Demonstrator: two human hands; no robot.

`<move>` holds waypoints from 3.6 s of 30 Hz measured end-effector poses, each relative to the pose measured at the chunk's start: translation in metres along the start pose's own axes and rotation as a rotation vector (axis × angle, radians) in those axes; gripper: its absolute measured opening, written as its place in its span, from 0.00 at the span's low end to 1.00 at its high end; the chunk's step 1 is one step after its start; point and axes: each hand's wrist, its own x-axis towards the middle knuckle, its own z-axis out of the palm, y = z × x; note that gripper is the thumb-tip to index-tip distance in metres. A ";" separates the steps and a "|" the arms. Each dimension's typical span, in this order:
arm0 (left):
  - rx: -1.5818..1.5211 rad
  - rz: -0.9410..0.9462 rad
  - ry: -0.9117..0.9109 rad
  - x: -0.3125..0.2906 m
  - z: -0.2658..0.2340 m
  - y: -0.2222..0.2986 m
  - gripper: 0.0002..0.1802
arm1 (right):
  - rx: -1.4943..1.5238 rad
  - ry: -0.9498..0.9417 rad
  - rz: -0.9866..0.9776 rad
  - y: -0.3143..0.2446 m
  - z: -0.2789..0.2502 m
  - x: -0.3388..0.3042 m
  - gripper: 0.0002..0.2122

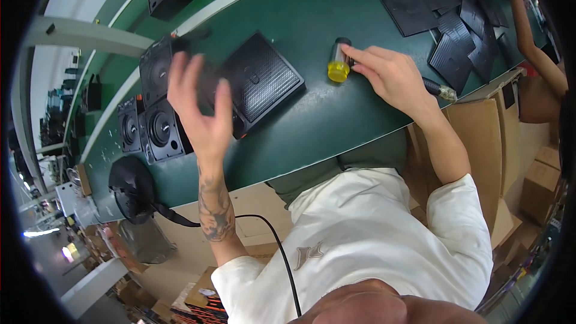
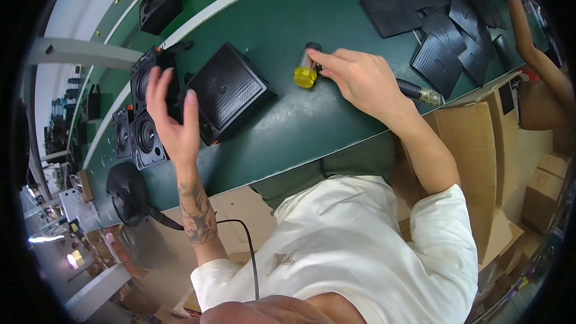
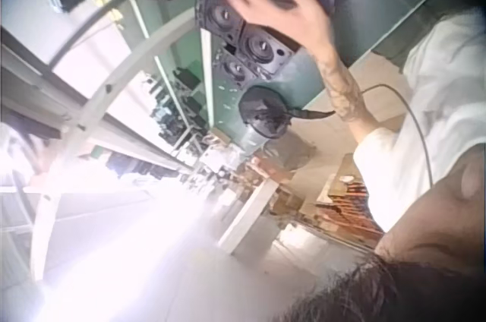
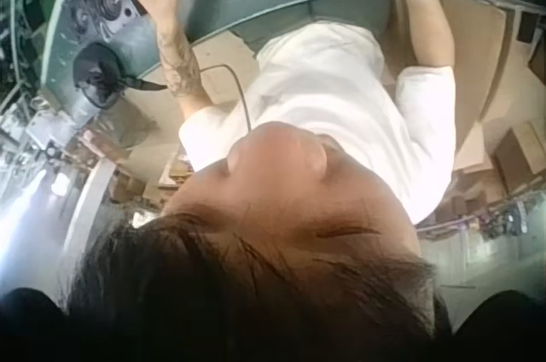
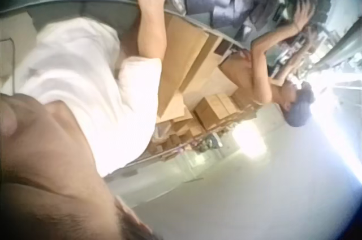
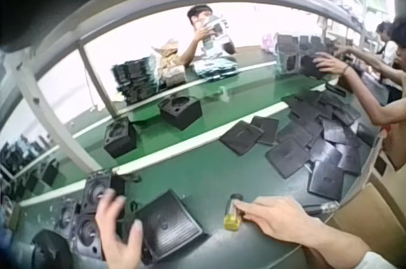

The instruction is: The person assembles portable speakers by attaching black textured grilles to the speaker bodies. They use a yellow rubber mallet to tap the grilles into place, ensuring a secure fit. The person handles the speakers one at a time, inspecting the alignment and fit before moving to the next unit.

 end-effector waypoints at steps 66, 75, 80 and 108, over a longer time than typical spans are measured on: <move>0.283 -0.459 -0.266 0.323 0.134 -0.173 0.53 | 1.028 0.099 0.047 0.013 0.018 -0.074 0.15; 0.458 -0.150 -0.257 0.305 0.106 -0.179 0.53 | 0.933 0.166 0.091 0.007 0.014 -0.071 0.15; 0.042 -0.258 -0.303 0.222 0.023 -0.083 0.44 | 0.913 0.166 0.102 0.002 0.013 -0.073 0.11; -0.352 -0.151 -0.097 -0.058 -0.017 0.057 0.27 | -0.274 0.122 0.115 0.036 -0.123 -0.074 0.19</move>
